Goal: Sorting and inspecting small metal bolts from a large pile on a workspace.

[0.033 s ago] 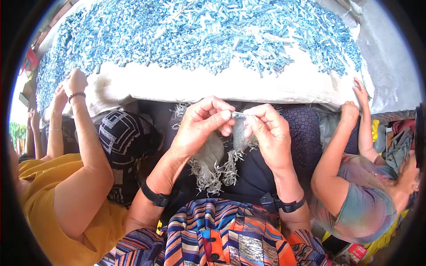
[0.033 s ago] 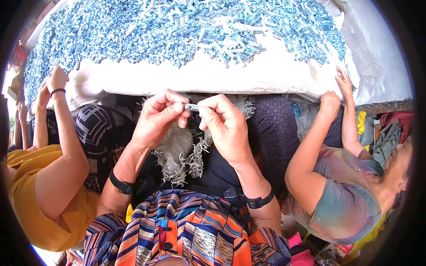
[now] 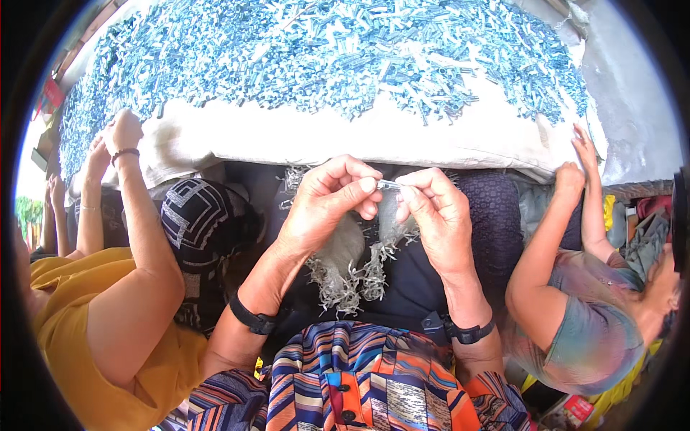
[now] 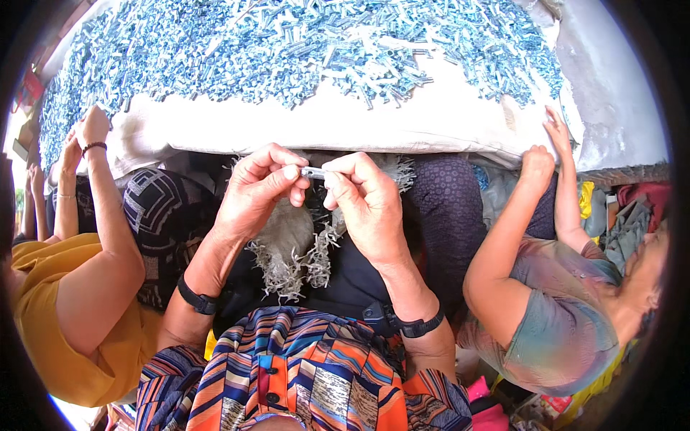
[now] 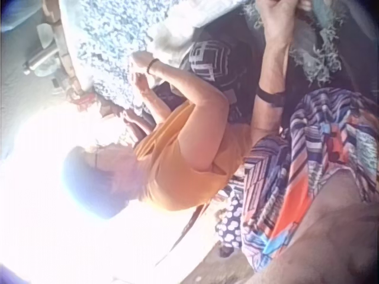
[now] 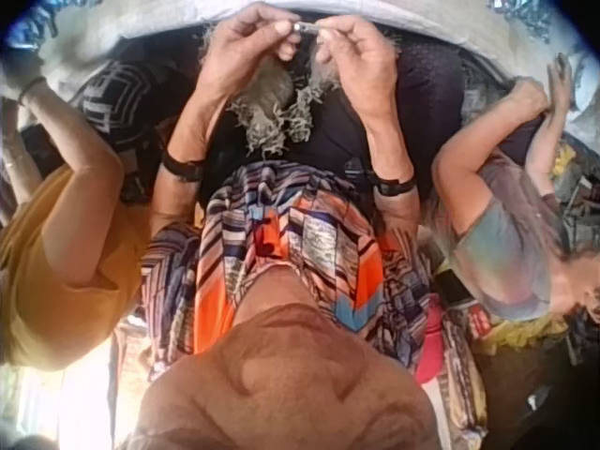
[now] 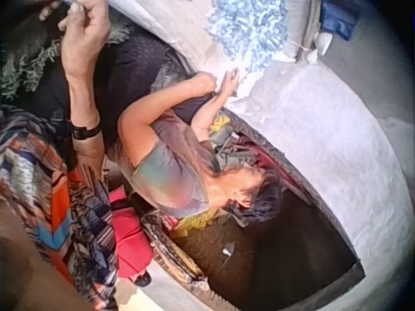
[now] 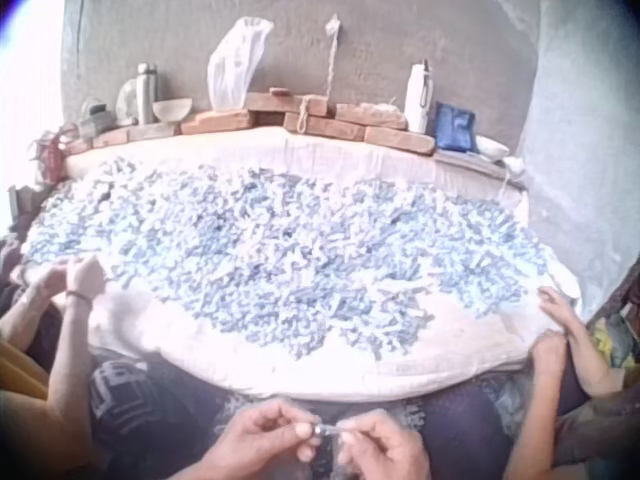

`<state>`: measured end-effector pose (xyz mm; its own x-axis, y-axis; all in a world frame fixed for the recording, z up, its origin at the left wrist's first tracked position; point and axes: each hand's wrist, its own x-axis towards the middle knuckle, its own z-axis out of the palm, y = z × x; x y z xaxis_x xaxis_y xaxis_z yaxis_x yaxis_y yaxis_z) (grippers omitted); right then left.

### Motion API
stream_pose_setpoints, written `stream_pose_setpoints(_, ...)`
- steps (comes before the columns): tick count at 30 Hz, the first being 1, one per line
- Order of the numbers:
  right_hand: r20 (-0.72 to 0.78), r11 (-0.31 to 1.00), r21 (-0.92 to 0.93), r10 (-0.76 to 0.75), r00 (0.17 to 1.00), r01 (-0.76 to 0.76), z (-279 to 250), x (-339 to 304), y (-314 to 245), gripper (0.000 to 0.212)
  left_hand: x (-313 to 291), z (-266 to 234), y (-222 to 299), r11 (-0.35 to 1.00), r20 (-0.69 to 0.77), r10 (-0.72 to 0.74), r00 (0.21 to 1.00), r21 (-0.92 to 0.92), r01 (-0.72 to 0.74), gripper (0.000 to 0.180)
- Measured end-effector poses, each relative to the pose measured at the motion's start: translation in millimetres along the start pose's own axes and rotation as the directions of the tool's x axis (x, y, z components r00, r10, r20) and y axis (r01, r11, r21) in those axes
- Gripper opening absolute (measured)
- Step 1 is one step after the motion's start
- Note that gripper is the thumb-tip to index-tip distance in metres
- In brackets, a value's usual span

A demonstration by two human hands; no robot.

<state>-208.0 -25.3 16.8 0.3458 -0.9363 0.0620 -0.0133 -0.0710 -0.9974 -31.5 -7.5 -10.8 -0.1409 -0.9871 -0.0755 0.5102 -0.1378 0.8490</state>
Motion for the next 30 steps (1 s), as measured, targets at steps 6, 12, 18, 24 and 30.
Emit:
stream_pose_setpoints(6, 0.03, 0.996, 0.033, 0.087, 0.996, -0.088, -4, 1, 3, 0.009, -4, 2, 12, 0.981, 0.01, 0.007, 1.0, 0.192, -0.009, 0.012)
stream_pose_setpoints(12, 0.202, 0.9, 0.334, 0.221, 0.954, -0.279, -8, 0, 0, 0.01, -9, 1, 16, 0.978, 0.109, -0.016, 0.994, 0.209, -0.007, 0.014)
stream_pose_setpoints(18, 0.369, 0.707, 0.556, 0.261, 0.892, -0.437, -9, -6, 6, 0.011, -8, -5, 3, 0.997, 0.268, -0.048, 0.962, -0.048, 0.063, 0.017)
stream_pose_setpoints(24, 0.141, 0.982, -0.088, 0.18, 0.974, -0.169, -23, 12, 8, 0.019, 11, -29, 23, 0.846, -0.059, 0.037, 0.998, 0.533, 0.0, 0.012)
stream_pose_setpoints(30, -0.194, 0.875, -0.484, -0.127, 0.973, 0.018, -48, 54, 17, 0.013, 56, -44, 23, 0.257, -0.033, 0.42, 0.907, 0.963, -0.084, 0.012)
